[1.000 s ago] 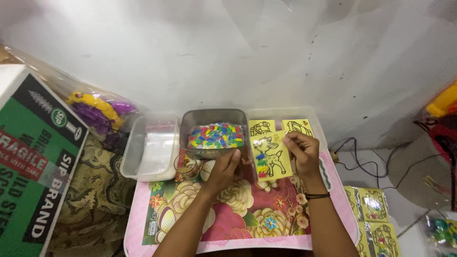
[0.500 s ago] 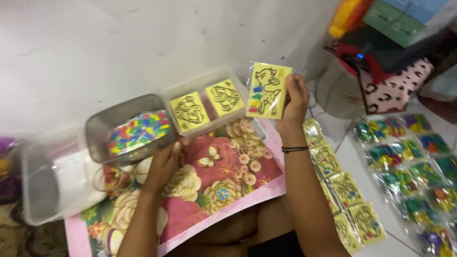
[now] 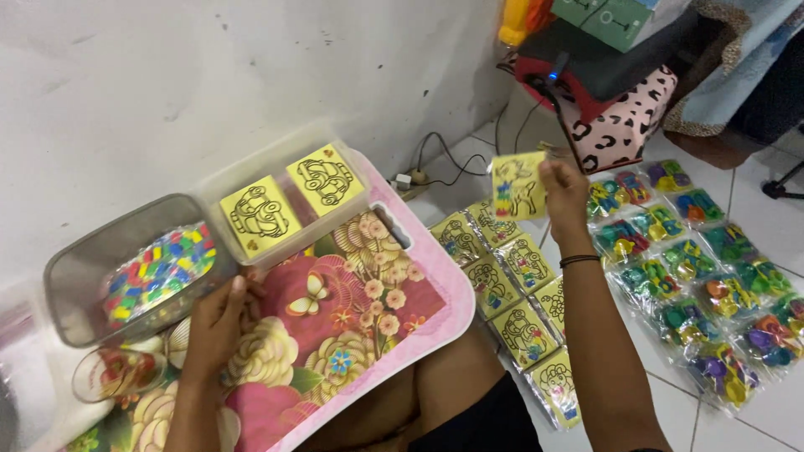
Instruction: The person assembles small plastic puzzle pieces onto yellow cardboard templates featuring animal and vehicle outlines. They pick pieces from a container, place them into the template slots, and then place the completed sets into clear plastic bags.
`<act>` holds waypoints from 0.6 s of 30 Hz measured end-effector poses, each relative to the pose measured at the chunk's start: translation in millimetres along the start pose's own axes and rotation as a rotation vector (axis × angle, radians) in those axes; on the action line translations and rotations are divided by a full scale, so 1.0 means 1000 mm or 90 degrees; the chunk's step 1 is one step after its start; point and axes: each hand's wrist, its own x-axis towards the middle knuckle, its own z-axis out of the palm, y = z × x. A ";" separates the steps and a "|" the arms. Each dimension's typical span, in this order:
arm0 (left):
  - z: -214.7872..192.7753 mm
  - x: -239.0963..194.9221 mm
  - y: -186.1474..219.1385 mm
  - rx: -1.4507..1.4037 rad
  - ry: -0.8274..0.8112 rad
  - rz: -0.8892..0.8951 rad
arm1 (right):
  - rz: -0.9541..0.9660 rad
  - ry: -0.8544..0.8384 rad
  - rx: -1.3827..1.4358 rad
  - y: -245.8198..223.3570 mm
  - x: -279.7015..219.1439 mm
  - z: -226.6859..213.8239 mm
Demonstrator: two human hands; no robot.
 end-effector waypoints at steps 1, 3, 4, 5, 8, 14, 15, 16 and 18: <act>0.001 0.000 0.002 0.001 -0.004 0.001 | 0.001 0.005 0.000 0.012 0.001 -0.003; 0.001 0.001 0.005 0.050 0.017 -0.027 | 0.041 -0.034 -0.169 0.034 0.004 -0.006; 0.000 0.006 -0.009 0.051 0.016 -0.024 | 0.040 -0.031 -0.167 0.061 0.014 -0.008; -0.001 0.012 -0.024 0.053 0.008 0.008 | -0.027 -0.053 -0.208 0.087 0.023 -0.009; -0.001 0.013 -0.024 0.055 0.013 0.009 | -0.053 -0.083 -0.254 0.119 0.030 -0.002; 0.004 0.009 -0.006 0.090 0.031 -0.003 | -0.001 -0.109 -0.396 0.137 0.036 0.017; 0.005 0.010 -0.003 0.127 0.025 0.000 | 0.049 -0.128 -0.488 0.128 0.033 0.021; 0.005 0.010 -0.004 0.128 0.025 -0.001 | 0.050 -0.129 -0.488 0.133 0.032 0.022; 0.007 0.011 -0.006 0.127 0.024 -0.018 | -0.120 -0.091 -0.637 0.141 0.031 0.023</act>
